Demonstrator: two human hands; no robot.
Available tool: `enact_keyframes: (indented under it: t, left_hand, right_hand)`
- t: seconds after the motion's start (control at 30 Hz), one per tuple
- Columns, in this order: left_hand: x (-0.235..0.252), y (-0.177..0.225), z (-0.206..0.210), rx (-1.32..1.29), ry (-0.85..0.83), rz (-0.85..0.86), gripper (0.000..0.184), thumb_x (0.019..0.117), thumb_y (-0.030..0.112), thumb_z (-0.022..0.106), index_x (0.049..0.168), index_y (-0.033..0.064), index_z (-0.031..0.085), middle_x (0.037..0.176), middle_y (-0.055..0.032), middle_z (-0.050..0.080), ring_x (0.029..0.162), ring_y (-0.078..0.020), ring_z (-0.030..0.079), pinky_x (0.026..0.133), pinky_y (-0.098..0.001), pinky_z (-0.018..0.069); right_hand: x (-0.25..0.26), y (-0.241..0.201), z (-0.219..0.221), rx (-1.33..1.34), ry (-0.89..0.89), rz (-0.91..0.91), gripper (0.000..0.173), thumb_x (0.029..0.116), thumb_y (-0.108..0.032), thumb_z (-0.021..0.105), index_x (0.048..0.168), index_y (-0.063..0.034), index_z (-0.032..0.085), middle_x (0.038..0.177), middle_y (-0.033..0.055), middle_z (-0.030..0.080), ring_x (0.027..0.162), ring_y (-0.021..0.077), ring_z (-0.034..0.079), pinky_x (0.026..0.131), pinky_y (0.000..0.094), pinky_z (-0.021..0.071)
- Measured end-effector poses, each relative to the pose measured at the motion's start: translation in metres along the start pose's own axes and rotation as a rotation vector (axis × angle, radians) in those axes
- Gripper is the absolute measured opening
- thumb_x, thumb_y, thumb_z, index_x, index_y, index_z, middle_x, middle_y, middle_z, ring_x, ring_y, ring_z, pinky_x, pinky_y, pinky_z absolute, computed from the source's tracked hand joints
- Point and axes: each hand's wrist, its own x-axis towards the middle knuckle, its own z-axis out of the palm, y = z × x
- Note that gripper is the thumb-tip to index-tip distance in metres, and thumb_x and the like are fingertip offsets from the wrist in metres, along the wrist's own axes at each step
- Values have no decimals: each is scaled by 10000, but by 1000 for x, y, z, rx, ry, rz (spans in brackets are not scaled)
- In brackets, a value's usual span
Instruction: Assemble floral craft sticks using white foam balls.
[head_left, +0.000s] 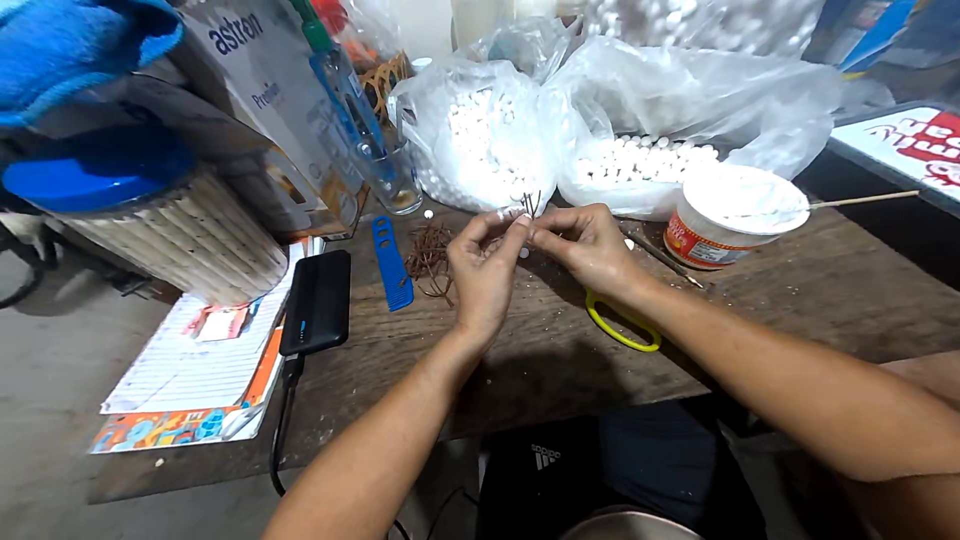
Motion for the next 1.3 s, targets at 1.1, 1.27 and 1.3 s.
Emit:
enact_keyframes:
  t: [1.1, 1.27, 1.3]
  left_hand:
    - [-3, 19, 37, 124, -192, 24, 122, 907, -93, 674, 946, 22, 675, 798, 73, 725, 703, 5, 699, 695, -178, 599]
    - [-7, 18, 42, 162, -213, 50, 90, 898, -80, 691, 927, 4, 691, 797, 74, 718, 703, 36, 680, 692, -150, 584]
    - [-8, 17, 43, 167, -218, 54, 87, 896, -81, 692, 922, 2, 691, 794, 69, 720, 701, 39, 677, 686, -146, 577]
  right_hand:
    - [-92, -7, -164, -308, 587, -108, 162, 1031, -122, 567, 1066, -37, 700, 832, -126, 651, 654, -77, 579, 623, 110, 514]
    - [-102, -25, -176, -351, 630, -235, 179, 1046, -132, 541, 1061, -86, 714, 875, -138, 693, 719, -40, 644, 673, 159, 563]
    - [-103, -26, -179, -322, 657, -237, 187, 1053, -132, 530, 1054, -102, 715, 868, -142, 701, 716, -31, 654, 672, 166, 571]
